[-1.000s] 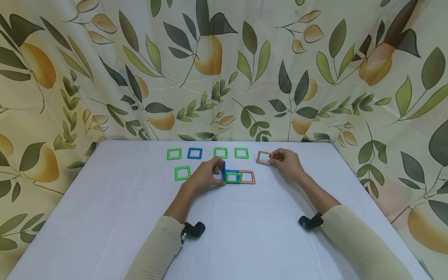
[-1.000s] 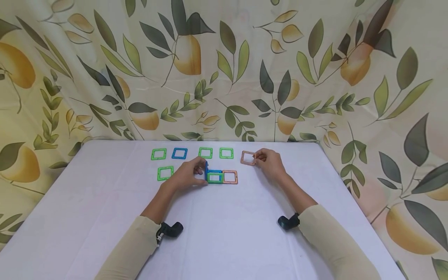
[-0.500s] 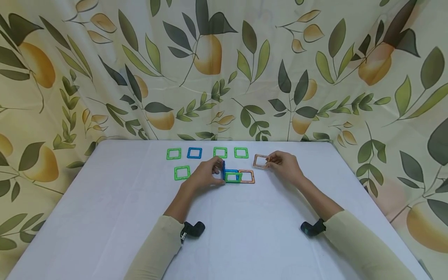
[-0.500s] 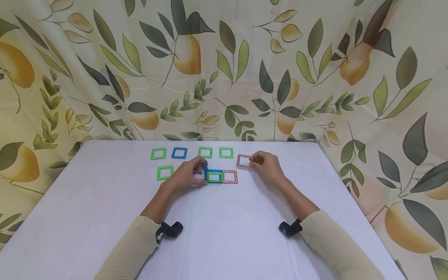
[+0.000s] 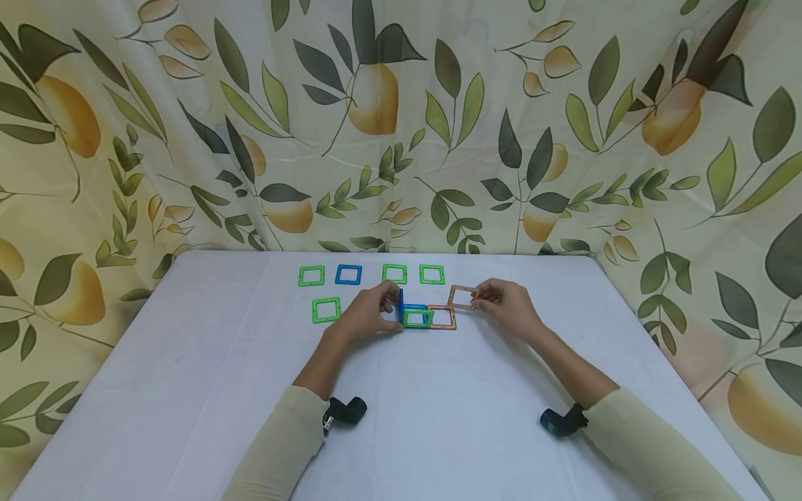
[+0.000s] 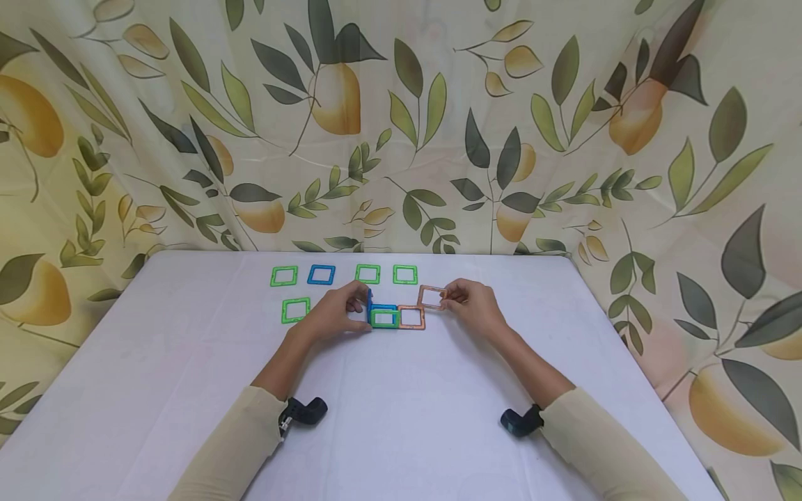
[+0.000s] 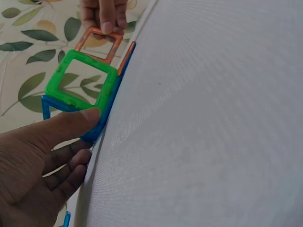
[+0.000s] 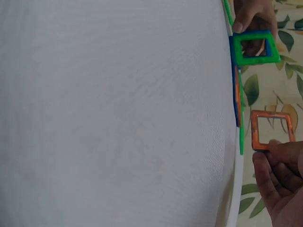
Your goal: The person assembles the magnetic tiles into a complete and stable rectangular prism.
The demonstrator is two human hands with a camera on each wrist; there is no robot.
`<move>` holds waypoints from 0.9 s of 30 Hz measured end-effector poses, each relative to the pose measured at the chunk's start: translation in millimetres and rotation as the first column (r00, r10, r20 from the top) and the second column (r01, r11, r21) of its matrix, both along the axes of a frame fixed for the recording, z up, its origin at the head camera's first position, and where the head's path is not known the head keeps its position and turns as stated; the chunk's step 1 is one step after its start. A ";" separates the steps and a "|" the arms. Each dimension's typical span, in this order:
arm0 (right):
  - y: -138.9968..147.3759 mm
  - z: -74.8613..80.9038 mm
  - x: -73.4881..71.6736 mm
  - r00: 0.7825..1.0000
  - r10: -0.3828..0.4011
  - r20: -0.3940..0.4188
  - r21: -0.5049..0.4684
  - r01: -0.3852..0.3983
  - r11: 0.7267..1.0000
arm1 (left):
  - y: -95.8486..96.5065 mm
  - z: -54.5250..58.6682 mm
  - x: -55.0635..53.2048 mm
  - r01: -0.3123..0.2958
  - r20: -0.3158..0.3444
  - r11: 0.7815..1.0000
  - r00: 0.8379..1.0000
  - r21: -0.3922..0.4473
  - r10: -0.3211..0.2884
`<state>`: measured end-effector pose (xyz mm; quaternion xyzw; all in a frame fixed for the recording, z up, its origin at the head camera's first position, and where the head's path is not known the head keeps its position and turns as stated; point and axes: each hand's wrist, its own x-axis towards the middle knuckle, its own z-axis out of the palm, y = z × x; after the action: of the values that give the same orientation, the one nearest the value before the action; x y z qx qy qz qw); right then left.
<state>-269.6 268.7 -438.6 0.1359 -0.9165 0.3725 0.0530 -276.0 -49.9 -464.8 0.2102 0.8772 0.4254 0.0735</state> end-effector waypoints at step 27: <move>-11.9 -1.4 23.4 0.996 0.091 0.023 -0.021 -0.090 0.996 | 1.1 0.6 0.3 -0.012 0.010 1.000 1.000 -0.004 0.012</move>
<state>-246.1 256.9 -440.0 0.1723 -0.9062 0.3853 0.0263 -275.7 -48.8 -464.3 0.2028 0.8789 0.4252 0.0756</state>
